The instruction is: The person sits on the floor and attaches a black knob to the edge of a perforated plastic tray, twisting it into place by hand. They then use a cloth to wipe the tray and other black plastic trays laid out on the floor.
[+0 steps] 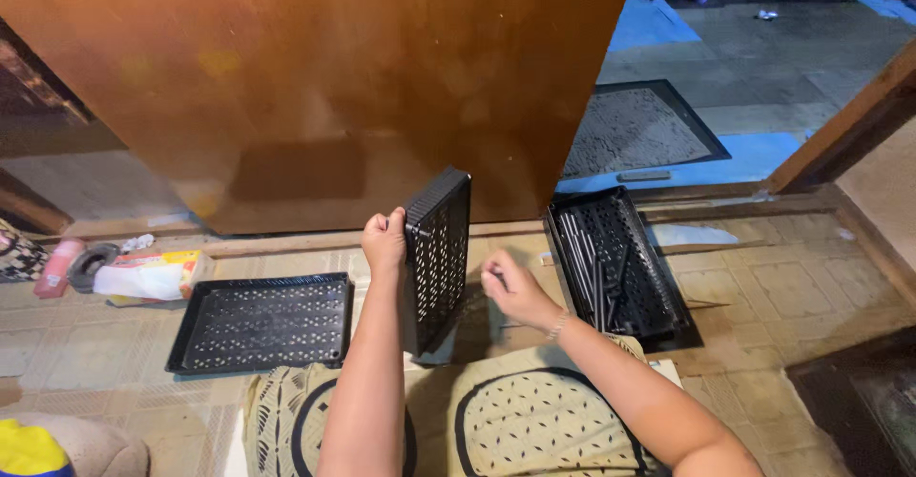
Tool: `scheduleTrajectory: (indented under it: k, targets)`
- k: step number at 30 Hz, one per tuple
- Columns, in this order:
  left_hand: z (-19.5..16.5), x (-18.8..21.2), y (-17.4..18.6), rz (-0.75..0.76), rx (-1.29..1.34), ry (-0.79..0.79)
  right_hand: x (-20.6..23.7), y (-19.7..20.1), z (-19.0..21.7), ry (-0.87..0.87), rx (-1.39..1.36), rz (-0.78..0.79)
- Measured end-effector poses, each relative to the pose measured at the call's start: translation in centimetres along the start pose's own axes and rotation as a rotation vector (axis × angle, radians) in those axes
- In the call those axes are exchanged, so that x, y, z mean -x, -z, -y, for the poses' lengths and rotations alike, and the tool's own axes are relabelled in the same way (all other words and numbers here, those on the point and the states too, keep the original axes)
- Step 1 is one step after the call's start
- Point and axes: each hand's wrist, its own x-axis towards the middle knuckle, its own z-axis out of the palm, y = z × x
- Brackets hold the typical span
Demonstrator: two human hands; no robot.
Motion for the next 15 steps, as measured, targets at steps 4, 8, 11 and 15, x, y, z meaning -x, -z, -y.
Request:
scheduleTrajectory:
  k: [4,8,11,15]
  targets:
    - [0.5,0.4,0.9,0.063,0.179,0.051,0.3,1.5,-1.7,0.002,0.051,-0.092]
    - [0.5,2.2,-0.1,0.094,0.157,0.053,-0.7,0.9,0.1,0.086,0.1,-0.081]
    - [0.5,3.0,-0.8,0.123,0.163,0.083,-1.2,-0.2,3.3,0.122,0.142,-0.089]
    - [1.1,3.7,-1.5,0.136,0.105,0.067,-1.9,-1.0,7.3,0.086,0.335,-0.119]
